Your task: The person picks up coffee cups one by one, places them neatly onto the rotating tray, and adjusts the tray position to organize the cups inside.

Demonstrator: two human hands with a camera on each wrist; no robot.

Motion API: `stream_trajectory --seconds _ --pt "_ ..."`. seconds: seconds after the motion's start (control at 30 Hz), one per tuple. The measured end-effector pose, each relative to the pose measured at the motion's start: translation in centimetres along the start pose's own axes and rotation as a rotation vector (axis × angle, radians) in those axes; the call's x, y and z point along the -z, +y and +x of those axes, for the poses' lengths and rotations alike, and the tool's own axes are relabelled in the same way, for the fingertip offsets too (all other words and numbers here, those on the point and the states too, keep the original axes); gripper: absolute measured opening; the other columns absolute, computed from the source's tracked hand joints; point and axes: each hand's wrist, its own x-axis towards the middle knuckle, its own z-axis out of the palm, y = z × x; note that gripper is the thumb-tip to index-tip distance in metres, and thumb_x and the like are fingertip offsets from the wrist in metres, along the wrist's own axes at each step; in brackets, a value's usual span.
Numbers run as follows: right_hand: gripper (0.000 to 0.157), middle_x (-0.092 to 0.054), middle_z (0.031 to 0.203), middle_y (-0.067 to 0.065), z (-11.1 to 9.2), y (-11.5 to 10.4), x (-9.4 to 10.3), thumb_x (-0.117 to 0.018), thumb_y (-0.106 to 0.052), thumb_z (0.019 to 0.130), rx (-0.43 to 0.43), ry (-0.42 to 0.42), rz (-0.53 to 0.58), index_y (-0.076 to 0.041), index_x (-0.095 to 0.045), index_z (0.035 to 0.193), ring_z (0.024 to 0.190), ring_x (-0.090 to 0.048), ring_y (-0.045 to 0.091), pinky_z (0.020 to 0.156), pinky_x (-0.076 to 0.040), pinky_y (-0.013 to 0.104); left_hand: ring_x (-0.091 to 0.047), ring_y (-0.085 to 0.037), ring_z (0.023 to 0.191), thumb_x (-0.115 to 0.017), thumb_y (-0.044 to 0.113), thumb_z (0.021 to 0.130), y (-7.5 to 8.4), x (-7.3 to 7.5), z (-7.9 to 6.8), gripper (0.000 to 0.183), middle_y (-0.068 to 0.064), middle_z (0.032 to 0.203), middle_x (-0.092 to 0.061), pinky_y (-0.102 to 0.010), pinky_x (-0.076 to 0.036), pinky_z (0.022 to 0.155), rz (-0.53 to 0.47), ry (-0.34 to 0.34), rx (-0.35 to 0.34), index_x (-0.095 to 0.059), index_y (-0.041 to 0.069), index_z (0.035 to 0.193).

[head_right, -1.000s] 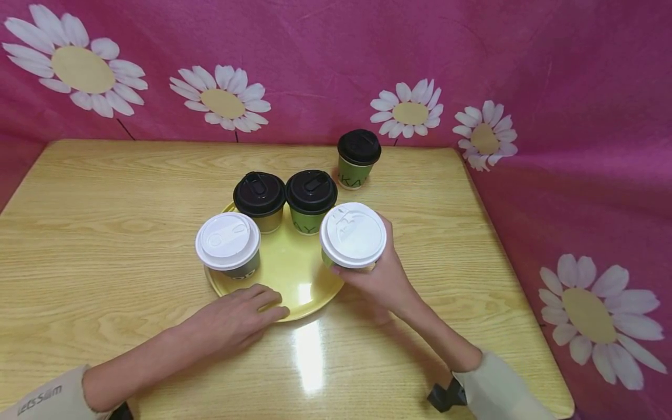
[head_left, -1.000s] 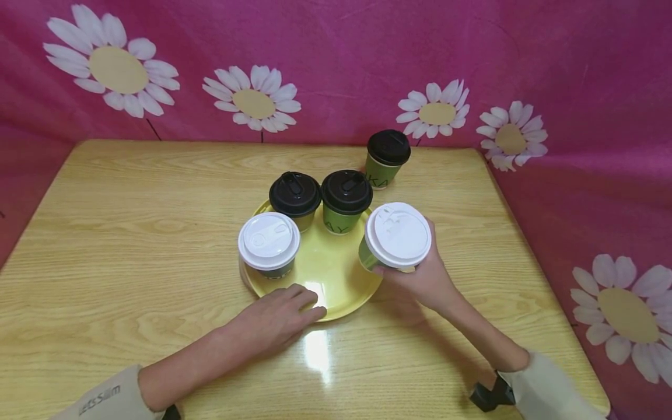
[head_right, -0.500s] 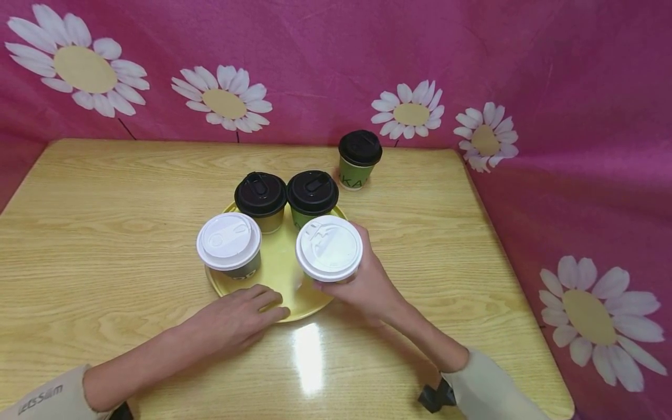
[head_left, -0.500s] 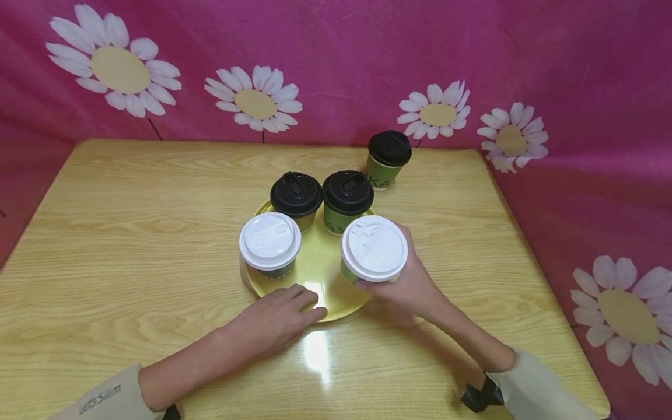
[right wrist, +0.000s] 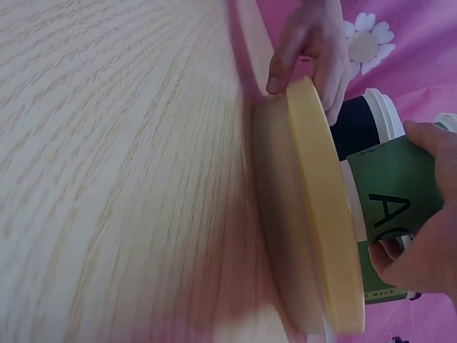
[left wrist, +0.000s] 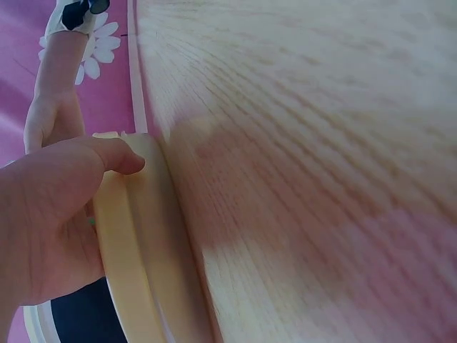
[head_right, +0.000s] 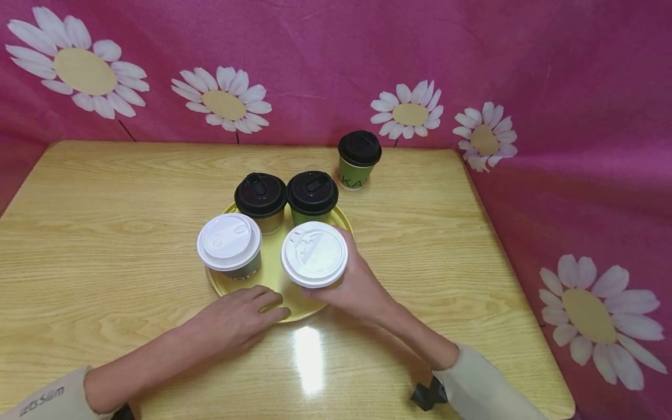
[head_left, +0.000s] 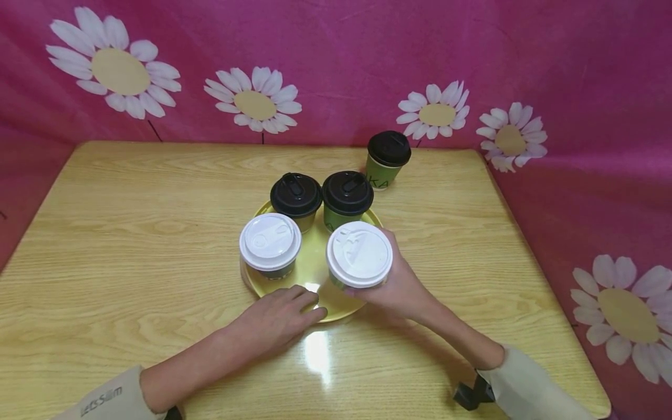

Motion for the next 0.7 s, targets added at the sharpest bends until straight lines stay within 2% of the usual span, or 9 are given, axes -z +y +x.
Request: stream_trajectory --seconds 0.7 --pt "0.097 -0.043 0.130 0.007 0.19 0.30 -1.05 -0.082 0.003 0.059 -0.003 -0.046 0.055 -0.006 -0.023 0.136 0.119 -0.042 0.021 0.104 -0.026 0.040 -0.053 -0.020 0.093 -0.061 0.020 0.083 -0.07 0.16 -0.02 0.022 -0.002 0.101 -0.054 -0.032 -0.049 0.073 -0.005 0.004 -0.012 -0.058 0.016 0.104"
